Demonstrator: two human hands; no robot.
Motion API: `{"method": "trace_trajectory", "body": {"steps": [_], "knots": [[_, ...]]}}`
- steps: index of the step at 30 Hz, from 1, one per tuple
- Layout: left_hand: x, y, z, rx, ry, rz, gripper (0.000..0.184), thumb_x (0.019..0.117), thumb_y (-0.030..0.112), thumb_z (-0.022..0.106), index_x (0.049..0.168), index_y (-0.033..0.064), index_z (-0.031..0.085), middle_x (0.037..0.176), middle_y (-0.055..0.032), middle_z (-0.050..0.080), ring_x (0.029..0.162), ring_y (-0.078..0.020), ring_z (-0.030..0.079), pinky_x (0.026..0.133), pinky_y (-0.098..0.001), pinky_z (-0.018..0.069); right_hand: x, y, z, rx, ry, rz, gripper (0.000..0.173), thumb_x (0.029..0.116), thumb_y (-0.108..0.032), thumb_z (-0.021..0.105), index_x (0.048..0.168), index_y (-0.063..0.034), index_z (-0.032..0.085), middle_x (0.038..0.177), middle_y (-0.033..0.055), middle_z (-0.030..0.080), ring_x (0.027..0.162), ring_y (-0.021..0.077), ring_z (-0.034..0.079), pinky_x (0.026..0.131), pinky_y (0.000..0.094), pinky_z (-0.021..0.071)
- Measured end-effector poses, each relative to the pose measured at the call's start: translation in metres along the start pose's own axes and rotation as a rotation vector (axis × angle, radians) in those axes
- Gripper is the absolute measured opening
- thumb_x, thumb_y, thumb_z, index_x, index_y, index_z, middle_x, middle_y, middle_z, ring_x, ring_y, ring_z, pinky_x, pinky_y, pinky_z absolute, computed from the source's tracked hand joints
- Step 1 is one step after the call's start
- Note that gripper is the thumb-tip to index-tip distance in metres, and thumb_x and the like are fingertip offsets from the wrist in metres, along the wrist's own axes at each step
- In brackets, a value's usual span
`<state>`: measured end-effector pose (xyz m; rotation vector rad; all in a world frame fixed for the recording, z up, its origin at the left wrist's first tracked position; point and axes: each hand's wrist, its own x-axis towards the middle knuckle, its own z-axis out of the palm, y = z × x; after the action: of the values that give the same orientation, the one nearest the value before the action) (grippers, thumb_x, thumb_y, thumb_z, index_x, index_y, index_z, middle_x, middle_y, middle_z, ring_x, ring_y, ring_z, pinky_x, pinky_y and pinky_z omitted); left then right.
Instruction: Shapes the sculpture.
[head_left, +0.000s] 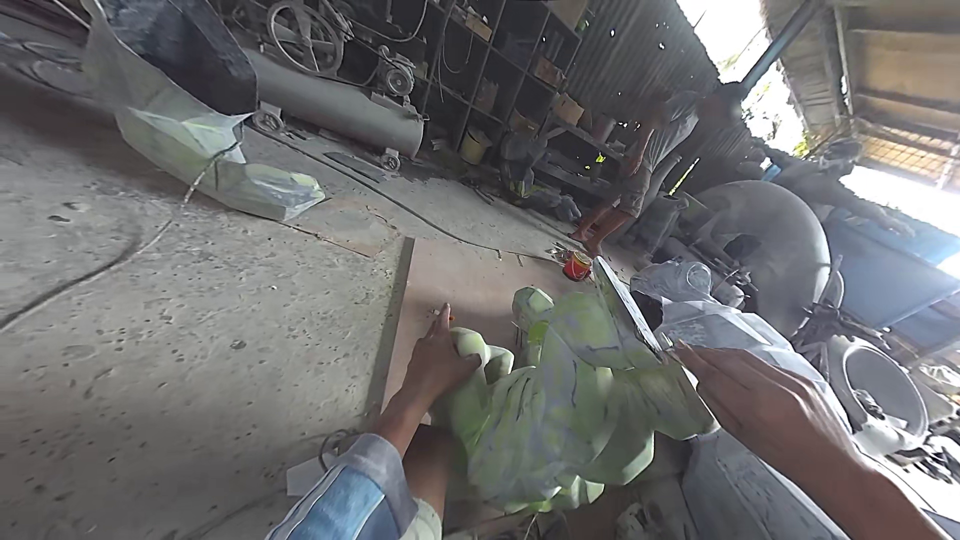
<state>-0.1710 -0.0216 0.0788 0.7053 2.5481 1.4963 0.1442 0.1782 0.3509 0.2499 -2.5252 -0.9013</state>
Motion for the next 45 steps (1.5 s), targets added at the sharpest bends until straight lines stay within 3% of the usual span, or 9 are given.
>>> {"method": "trace_trajectory", "body": {"steps": [6, 9, 15, 23, 28, 34, 39, 42, 45], "knots": [[-0.002, 0.003, 0.002, -0.007, -0.004, 0.016, 0.114, 0.0733, 0.037, 0.087, 0.163, 0.0097, 0.023, 0.149, -0.0161, 0.053, 0.119, -0.0377, 0.063, 0.097, -0.0607, 0.0511, 0.057, -0.021, -0.037, 0.003, 0.01, -0.118, 0.044, 0.0941, -0.008, 0.06, 0.135, -0.0214, 0.066, 0.121, 0.0094, 0.071, 0.108, 0.0272, 0.071, 0.083, 0.0433, 0.0609], [0.0, 0.001, 0.003, -0.016, -0.003, 0.029, 0.115, 0.0725, 0.036, 0.088, 0.163, 0.0088, 0.023, 0.149, -0.017, 0.052, 0.121, -0.0387, 0.062, 0.098, -0.061, 0.0508, 0.066, -0.035, -0.039, -0.07, -0.083, -0.183, 0.043, 0.0899, -0.003, 0.064, 0.131, -0.0151, 0.068, 0.118, 0.0136, 0.07, 0.105, 0.0307, 0.07, 0.08, 0.0426, 0.0593], [0.005, -0.006, 0.003, -0.003, -0.01, 0.035, 0.116, 0.0709, 0.037, 0.089, 0.163, 0.0104, 0.023, 0.148, -0.0165, 0.053, 0.121, -0.0382, 0.062, 0.097, -0.0622, 0.0508, 0.035, -0.047, -0.03, -0.153, -0.051, -0.132, 0.047, 0.0928, -0.003, 0.056, 0.137, -0.0162, 0.062, 0.128, 0.0136, 0.067, 0.107, 0.0306, 0.069, 0.075, 0.0399, 0.0588], [0.004, -0.004, 0.0, -0.006, -0.029, 0.034, 0.116, 0.0719, 0.037, 0.089, 0.163, 0.0105, 0.022, 0.15, -0.0152, 0.052, 0.125, -0.037, 0.06, 0.1, -0.0614, 0.0498, -0.003, -0.036, -0.005, -0.045, 0.094, -0.083, 0.047, 0.101, -0.008, 0.051, 0.144, -0.0259, 0.057, 0.137, 0.0095, 0.065, 0.119, 0.0263, 0.067, 0.088, 0.0372, 0.0584], [0.003, -0.002, 0.0, -0.001, -0.023, 0.029, 0.115, 0.0723, 0.037, 0.089, 0.163, 0.0096, 0.022, 0.15, -0.0151, 0.052, 0.123, -0.037, 0.061, 0.099, -0.0613, 0.0501, -0.011, -0.024, -0.001, 0.002, 0.151, -0.063, 0.041, 0.101, -0.022, 0.057, 0.14, -0.035, 0.061, 0.13, 0.0043, 0.07, 0.119, 0.0238, 0.067, 0.094, 0.04, 0.0564], [0.002, -0.001, 0.0, -0.009, -0.027, 0.019, 0.115, 0.0726, 0.037, 0.089, 0.163, 0.0102, 0.022, 0.149, -0.015, 0.052, 0.121, -0.0372, 0.062, 0.099, -0.0609, 0.0506, 0.021, -0.028, -0.014, 0.313, 0.227, 0.039, 0.032, 0.0995, -0.017, 0.053, 0.124, -0.0208, 0.074, 0.124, -0.0012, 0.072, 0.116, 0.0138, 0.067, 0.093, 0.0359, 0.0584], [0.0, 0.001, -0.001, -0.009, -0.026, 0.018, 0.114, 0.0731, 0.037, 0.088, 0.163, 0.0102, 0.022, 0.148, -0.0156, 0.054, 0.121, -0.0367, 0.062, 0.099, -0.0611, 0.0502, 0.049, -0.034, -0.017, 0.245, 0.113, 0.124, 0.038, 0.0977, -0.019, 0.051, 0.128, -0.0205, 0.073, 0.119, -0.0029, 0.073, 0.103, 0.0118, 0.071, 0.084, 0.036, 0.0603], [0.0, 0.0, -0.001, 0.002, -0.026, 0.02, 0.114, 0.0739, 0.038, 0.088, 0.163, 0.01, 0.022, 0.149, -0.0152, 0.052, 0.122, -0.0363, 0.061, 0.1, -0.0603, 0.0498, 0.055, -0.037, -0.018, 0.159, 0.047, 0.125, 0.04, 0.0977, -0.02, 0.049, 0.131, -0.0226, 0.071, 0.113, -0.0026, 0.075, 0.084, 0.015, 0.073, 0.065, 0.0397, 0.0597], [0.001, -0.001, -0.003, -0.004, -0.033, 0.013, 0.114, 0.074, 0.037, 0.088, 0.163, 0.0095, 0.022, 0.149, -0.0148, 0.052, 0.122, -0.0355, 0.062, 0.1, -0.0595, 0.0498, 0.052, -0.038, -0.021, 0.079, 0.022, 0.086, 0.04, 0.0957, -0.02, 0.052, 0.13, -0.0216, 0.072, 0.111, -0.0016, 0.077, 0.079, 0.0175, 0.073, 0.062, 0.0396, 0.0583]]}}
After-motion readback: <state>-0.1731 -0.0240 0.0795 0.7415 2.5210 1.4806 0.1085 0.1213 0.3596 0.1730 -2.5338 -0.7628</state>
